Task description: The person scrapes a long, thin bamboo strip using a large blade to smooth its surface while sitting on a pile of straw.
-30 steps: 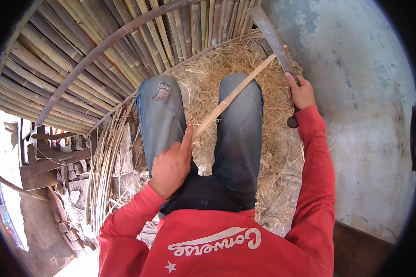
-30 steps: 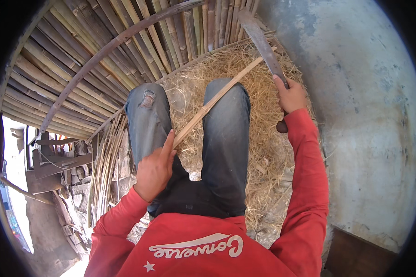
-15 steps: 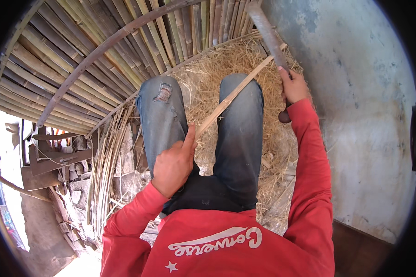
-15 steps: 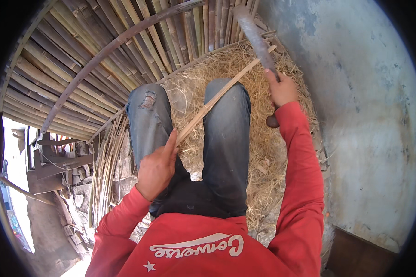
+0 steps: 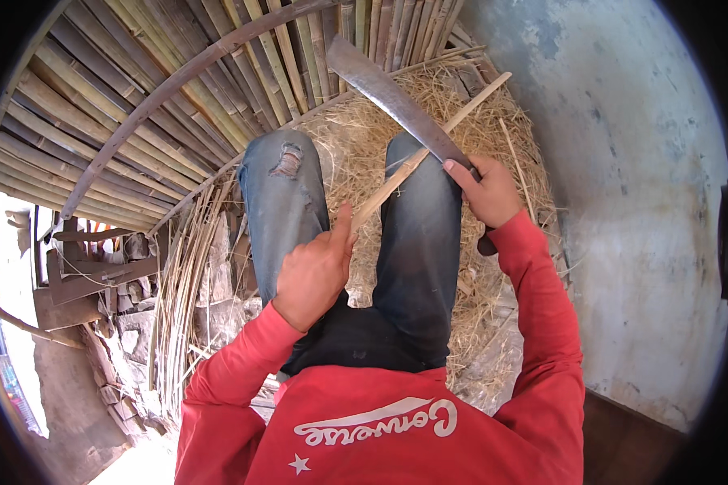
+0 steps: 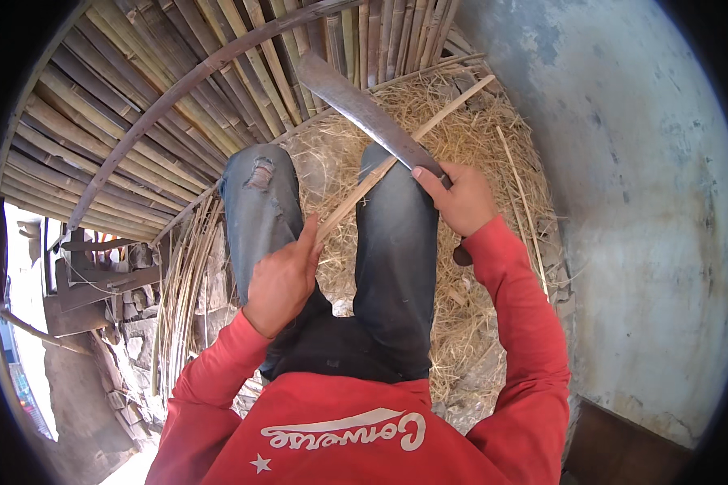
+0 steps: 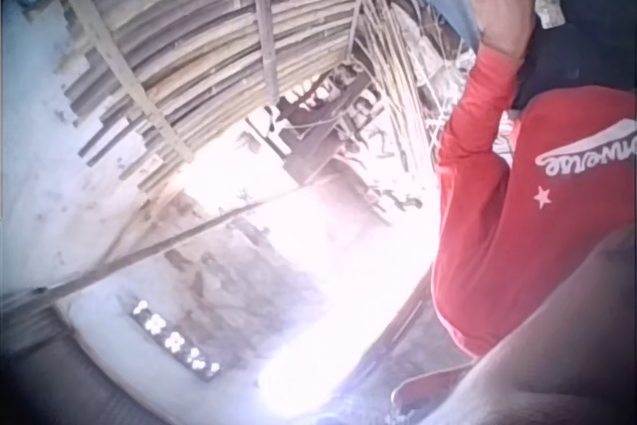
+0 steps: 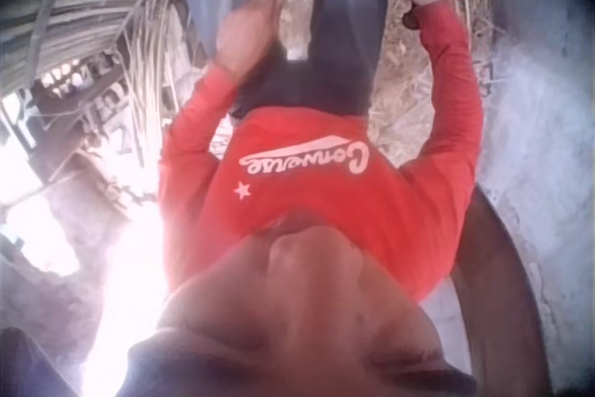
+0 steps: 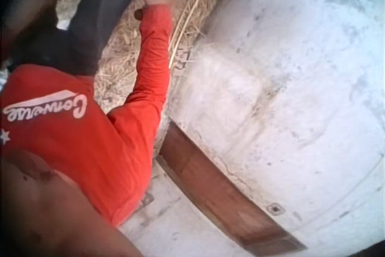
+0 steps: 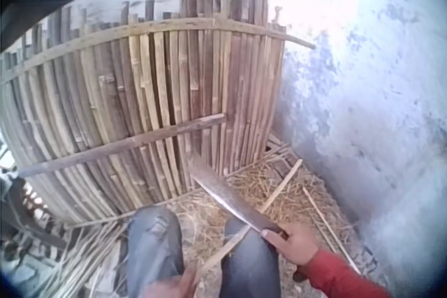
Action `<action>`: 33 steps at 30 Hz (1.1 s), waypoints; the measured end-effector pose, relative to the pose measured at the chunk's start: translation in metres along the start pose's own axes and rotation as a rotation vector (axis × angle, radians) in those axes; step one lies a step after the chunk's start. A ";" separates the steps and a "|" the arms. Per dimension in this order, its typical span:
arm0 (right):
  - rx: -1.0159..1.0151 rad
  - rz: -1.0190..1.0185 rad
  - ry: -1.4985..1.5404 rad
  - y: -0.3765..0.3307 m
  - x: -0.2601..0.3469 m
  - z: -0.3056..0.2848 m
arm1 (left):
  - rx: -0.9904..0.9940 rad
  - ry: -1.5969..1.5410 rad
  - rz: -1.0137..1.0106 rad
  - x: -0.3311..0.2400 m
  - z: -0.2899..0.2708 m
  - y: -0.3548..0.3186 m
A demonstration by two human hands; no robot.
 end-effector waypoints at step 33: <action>0.227 0.384 0.350 -0.045 0.018 0.011 | 0.073 -0.166 -0.093 0.000 0.004 0.009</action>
Point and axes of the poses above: each hand's wrist, its own y-axis towards the middle knuckle, its own z-axis out of the palm, x = y × z, the point moved 5 cm from there along y, towards the middle knuckle, and after that the axes turned 3 degrees about -z, right-handed, at the moved point
